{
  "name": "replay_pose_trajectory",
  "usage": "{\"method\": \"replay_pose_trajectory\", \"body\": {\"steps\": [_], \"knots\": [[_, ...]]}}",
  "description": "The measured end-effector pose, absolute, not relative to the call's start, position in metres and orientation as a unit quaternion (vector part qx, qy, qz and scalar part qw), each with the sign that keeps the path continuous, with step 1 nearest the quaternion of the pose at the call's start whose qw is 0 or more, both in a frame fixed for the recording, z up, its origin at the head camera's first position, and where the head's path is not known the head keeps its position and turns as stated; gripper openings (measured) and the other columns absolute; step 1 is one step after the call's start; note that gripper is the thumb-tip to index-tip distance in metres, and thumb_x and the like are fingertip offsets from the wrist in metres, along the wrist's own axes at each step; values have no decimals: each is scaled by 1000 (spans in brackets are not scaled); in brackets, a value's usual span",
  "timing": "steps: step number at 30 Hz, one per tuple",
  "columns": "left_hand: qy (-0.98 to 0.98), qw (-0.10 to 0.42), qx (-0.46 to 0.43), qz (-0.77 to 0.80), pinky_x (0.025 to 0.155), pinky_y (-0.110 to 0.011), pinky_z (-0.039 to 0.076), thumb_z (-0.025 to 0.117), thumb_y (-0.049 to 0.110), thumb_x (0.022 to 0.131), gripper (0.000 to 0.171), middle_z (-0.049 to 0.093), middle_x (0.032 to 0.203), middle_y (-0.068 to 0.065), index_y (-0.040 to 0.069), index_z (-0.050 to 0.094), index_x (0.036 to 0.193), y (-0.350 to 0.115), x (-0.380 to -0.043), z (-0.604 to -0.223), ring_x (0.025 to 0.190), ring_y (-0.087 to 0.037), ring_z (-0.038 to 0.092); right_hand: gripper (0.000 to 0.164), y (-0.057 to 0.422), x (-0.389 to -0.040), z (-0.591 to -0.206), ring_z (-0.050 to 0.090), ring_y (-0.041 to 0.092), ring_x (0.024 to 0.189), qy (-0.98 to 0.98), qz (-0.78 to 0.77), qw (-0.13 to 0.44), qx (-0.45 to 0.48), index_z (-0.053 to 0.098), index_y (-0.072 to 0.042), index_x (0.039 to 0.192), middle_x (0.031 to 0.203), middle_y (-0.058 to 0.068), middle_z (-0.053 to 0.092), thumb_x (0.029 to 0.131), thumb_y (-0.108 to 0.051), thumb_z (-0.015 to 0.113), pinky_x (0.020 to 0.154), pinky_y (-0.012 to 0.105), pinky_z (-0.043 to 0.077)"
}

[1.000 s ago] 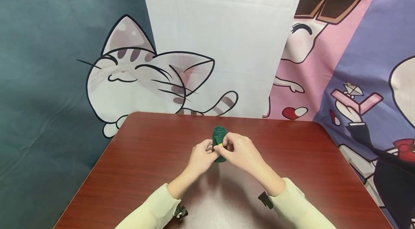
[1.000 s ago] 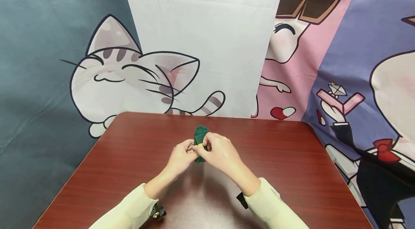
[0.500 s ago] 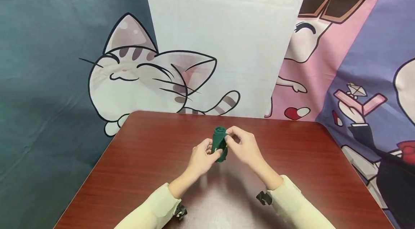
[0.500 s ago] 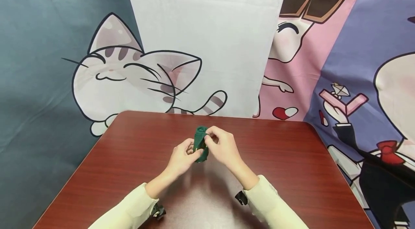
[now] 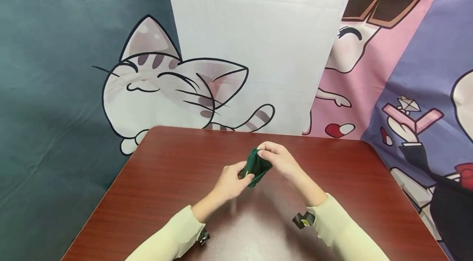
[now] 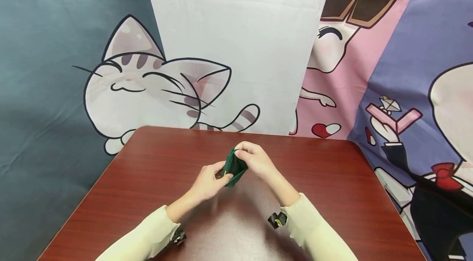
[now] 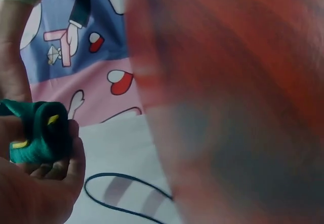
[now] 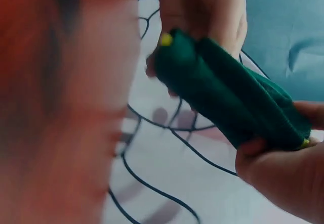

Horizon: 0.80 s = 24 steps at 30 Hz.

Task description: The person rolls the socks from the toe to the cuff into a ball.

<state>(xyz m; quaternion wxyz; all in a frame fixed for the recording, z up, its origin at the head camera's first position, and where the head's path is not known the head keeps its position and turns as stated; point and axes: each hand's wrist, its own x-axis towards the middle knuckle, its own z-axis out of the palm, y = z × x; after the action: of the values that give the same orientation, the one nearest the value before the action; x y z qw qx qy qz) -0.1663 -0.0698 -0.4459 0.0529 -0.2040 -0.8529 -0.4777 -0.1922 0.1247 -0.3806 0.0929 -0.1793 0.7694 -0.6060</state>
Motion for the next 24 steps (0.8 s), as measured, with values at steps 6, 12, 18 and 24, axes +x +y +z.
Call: {"method": "replay_pose_trajectory", "body": {"steps": [6, 12, 18, 24], "knots": [[-883, 110, -324, -322, 70, -27, 50, 68, 9, 88, 10, 65, 94, 1, 11, 64, 98, -70, -160, -430, 79, -11, 58, 13, 121, -194, -358, 58, 18, 75, 861, -455, 43, -223, 65, -12, 93, 82, 1, 64, 101, -11, 56, 71, 35, 50], [-824, 187, -434, -313, 72, -22, 47, 64, -1, 88, 14, 60, 96, 0, 11, 58, 93, -81, -156, -416, 83, -10, 52, 11, 127, -201, -345, 58, 17, 80, 850, -458, 75, -249, 65, -12, 96, 85, 0, 62, 103, -11, 57, 75, 33, 48], [-766, 172, -443, -433, 74, -23, 53, 64, -1, 93, 27, 68, 111, -5, 8, 65, 118, -89, -154, -418, 87, -10, 59, 11, 129, -208, -354, 61, 19, 84, 782, -557, 162, -228, 66, -5, 101, 88, 2, 64, 103, -12, 58, 79, 32, 52], [-727, 83, -417, -539, 81, -30, 58, 65, -1, 96, 33, 69, 117, -17, -2, 62, 128, -91, -155, -418, 99, -10, 64, 9, 122, -204, -372, 64, 16, 84, 681, -668, 238, -182, 71, -9, 99, 93, 2, 68, 98, -6, 63, 75, 27, 55]]}}
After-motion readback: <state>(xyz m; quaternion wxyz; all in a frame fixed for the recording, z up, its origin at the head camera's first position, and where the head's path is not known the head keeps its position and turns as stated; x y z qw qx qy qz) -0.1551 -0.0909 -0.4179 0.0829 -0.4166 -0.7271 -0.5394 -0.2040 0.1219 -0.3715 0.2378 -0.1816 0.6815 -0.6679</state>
